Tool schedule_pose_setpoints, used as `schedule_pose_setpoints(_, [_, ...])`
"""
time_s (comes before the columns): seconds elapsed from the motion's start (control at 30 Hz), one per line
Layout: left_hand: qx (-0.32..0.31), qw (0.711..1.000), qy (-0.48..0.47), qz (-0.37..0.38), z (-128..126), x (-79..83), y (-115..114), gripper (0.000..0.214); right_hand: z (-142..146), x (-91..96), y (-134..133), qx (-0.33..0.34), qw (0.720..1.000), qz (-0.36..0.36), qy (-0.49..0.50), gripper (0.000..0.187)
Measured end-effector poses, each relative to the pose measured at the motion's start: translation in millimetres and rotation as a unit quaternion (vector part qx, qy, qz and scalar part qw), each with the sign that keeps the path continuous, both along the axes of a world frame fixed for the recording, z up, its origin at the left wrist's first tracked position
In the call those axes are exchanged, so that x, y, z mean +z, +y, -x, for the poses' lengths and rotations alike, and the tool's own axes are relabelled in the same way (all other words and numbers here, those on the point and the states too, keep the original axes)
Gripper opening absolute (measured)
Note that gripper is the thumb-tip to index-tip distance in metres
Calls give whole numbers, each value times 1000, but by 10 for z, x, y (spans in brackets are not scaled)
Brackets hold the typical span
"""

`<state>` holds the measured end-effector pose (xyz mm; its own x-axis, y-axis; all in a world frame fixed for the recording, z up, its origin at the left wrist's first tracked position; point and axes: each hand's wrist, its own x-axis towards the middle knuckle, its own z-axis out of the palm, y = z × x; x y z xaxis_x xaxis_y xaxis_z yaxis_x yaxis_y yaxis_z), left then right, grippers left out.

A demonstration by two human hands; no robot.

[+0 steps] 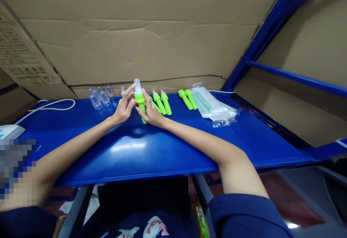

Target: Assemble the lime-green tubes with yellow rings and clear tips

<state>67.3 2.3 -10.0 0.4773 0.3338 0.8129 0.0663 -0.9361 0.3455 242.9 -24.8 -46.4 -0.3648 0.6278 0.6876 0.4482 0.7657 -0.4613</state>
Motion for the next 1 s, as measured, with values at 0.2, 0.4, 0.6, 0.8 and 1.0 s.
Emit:
schedule_pose_setpoints(0.2, [22,999,10,-22,-18,-7,-13,51,5,20,-19,-17,1000,-18,2,85])
schedule_pose_setpoints(0.4, [17,993,-38,-109,-39,19,9,65,-102,-113,187,-45,989,-130,-53,81])
schedule_pose_setpoints(0.6, [36,959,21,-282,6,198,-16,61,-200,-42,332,-52,988,-91,-114,58])
schedule_pose_setpoints(0.8, [59,954,51,-289,22,176,7,51,-240,62,302,-57,989,-77,-111,38])
schedule_pose_setpoints(1.0, [68,959,61,-267,40,113,38,46,-242,72,279,-46,990,-57,-121,38])
